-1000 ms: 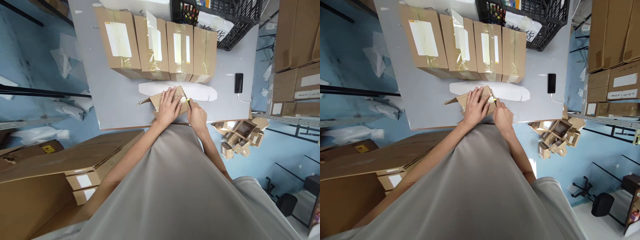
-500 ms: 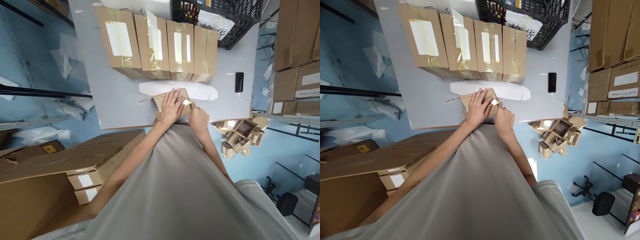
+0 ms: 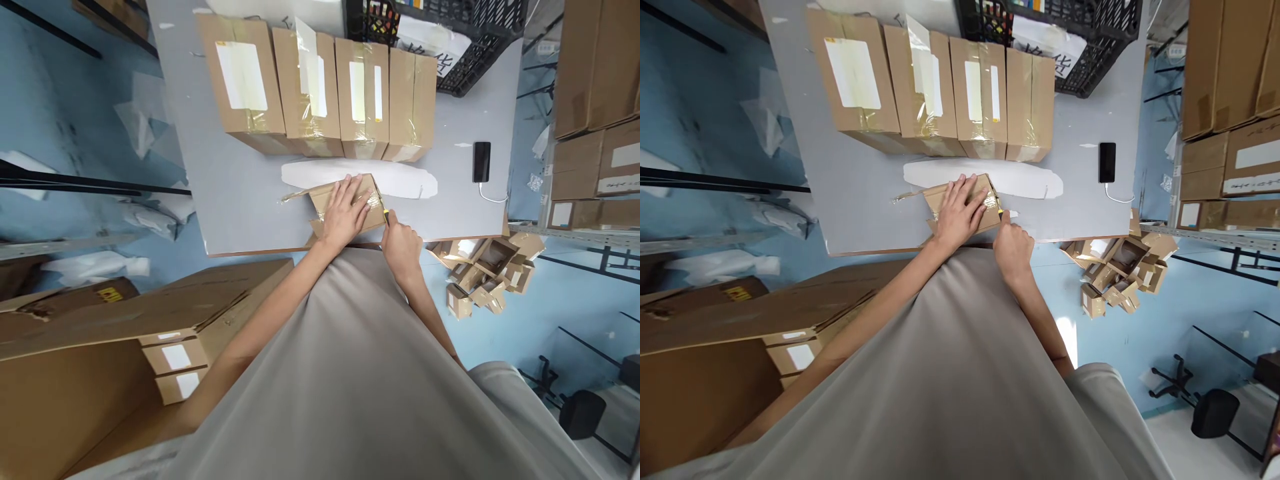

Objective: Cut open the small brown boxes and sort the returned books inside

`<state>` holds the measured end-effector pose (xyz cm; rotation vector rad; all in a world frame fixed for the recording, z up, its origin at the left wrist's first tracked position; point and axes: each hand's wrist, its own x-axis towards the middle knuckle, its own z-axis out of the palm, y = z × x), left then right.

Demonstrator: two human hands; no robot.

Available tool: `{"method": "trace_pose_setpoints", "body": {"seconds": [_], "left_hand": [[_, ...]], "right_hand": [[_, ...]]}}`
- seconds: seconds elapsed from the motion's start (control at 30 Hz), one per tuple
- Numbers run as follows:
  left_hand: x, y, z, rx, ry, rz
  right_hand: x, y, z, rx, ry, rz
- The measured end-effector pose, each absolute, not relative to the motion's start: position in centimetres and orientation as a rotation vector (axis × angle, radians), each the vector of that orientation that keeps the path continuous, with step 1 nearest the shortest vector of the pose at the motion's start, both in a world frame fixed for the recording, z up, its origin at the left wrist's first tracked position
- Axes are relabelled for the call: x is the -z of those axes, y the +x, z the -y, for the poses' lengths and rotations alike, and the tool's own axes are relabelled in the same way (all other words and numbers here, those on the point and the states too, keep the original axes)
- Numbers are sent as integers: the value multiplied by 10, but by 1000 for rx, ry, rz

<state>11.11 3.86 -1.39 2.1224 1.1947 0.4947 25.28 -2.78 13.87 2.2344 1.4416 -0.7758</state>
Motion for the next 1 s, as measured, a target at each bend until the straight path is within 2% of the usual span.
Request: {"method": "trace_pose_setpoints", "body": {"seconds": [0.27, 0.5, 0.73, 1.0], "left_hand": [[14, 112, -39, -523, 2119, -1194], [15, 117, -41, -480, 2124, -1240], [19, 118, -44, -586, 2103, -1258], [18, 114, -39, -606, 2132, -1241]], "right_hand": [[-124, 249, 13, 759, 2264, -1471], [-136, 255, 27, 778, 2248, -1417], [-120, 258, 15, 739, 2319, -1450], [-138, 265, 34, 806, 2270, -1458]]}}
